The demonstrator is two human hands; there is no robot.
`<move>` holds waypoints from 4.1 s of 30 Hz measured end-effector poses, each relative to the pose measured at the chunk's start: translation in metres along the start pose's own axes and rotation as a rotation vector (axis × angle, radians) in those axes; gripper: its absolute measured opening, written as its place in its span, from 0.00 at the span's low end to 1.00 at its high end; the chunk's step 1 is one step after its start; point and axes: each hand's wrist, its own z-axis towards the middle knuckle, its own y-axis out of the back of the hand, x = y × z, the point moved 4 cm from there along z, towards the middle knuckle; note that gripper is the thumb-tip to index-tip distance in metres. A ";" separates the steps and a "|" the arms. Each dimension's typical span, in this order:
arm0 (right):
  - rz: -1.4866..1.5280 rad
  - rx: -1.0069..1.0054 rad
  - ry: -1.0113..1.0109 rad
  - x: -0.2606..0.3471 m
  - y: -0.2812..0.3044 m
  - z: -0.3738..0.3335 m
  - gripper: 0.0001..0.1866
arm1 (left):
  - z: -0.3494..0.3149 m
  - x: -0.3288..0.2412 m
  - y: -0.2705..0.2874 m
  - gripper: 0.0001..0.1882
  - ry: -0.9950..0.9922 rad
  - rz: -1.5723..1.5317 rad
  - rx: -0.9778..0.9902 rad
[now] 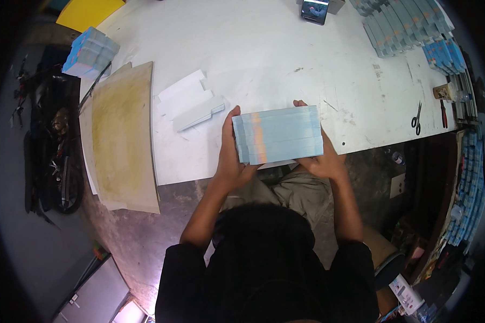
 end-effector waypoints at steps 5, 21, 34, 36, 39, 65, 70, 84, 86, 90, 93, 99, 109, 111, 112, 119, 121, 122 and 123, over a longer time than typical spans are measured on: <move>0.074 0.009 0.003 0.028 0.029 0.019 0.35 | 0.027 -0.016 0.016 0.52 0.088 -0.124 -0.027; -0.621 -0.281 0.341 0.044 -0.009 -0.014 0.17 | 0.072 0.010 0.013 0.49 0.655 -0.094 -0.072; -0.586 -0.076 0.351 0.059 0.010 0.010 0.17 | 0.088 -0.078 0.028 0.32 -0.194 0.616 0.032; -0.578 -0.030 0.347 0.063 0.014 0.015 0.17 | 0.088 -0.078 0.022 0.32 -0.203 0.633 0.283; -0.560 0.038 0.352 0.070 0.023 0.024 0.14 | 0.093 -0.076 0.018 0.28 -0.188 0.635 0.406; -0.645 -0.554 0.203 0.044 0.076 -0.011 0.15 | 0.116 -0.098 0.032 0.43 -0.194 0.499 0.285; -0.871 -0.336 -0.099 -0.054 0.093 -0.083 0.19 | 0.103 -0.075 -0.001 0.49 -0.292 0.806 0.567; -0.495 0.166 0.224 0.064 0.034 0.038 0.14 | 0.134 -0.079 0.010 0.31 -0.102 0.628 0.822; -0.468 0.149 0.089 0.062 0.043 0.057 0.13 | 0.146 -0.062 0.018 0.26 -0.144 0.440 0.737; -0.706 -0.147 -0.062 0.044 0.038 0.076 0.21 | 0.158 -0.028 0.020 0.49 0.127 0.509 0.593; -0.747 -0.144 -0.022 0.054 0.035 0.072 0.20 | 0.160 -0.051 0.017 0.51 0.077 0.676 0.533; -0.528 -0.221 0.197 0.063 0.051 0.019 0.18 | 0.130 -0.107 0.026 0.51 -0.275 0.550 0.348; -0.736 -0.192 -0.069 0.021 0.077 -0.062 0.25 | 0.105 -0.074 -0.002 0.42 -0.260 0.850 0.617; -0.641 -0.163 0.081 0.054 0.051 -0.027 0.25 | 0.108 -0.077 -0.003 0.40 -0.234 0.859 0.632; -0.612 -0.135 0.157 0.066 0.038 -0.011 0.23 | 0.109 -0.078 -0.003 0.39 -0.216 0.855 0.647; -0.620 0.137 0.263 0.068 0.036 0.028 0.10 | 0.142 -0.090 0.006 0.29 0.030 0.715 0.889; -0.587 0.317 0.170 0.070 0.045 0.050 0.06 | 0.152 -0.083 0.014 0.27 -0.022 0.599 0.837; -0.587 0.312 0.113 0.070 0.047 0.061 0.04 | 0.157 -0.077 0.019 0.27 -0.045 0.540 0.812; -0.586 0.312 0.060 0.070 0.046 0.073 0.03 | 0.164 -0.066 0.025 0.24 -0.018 0.484 0.812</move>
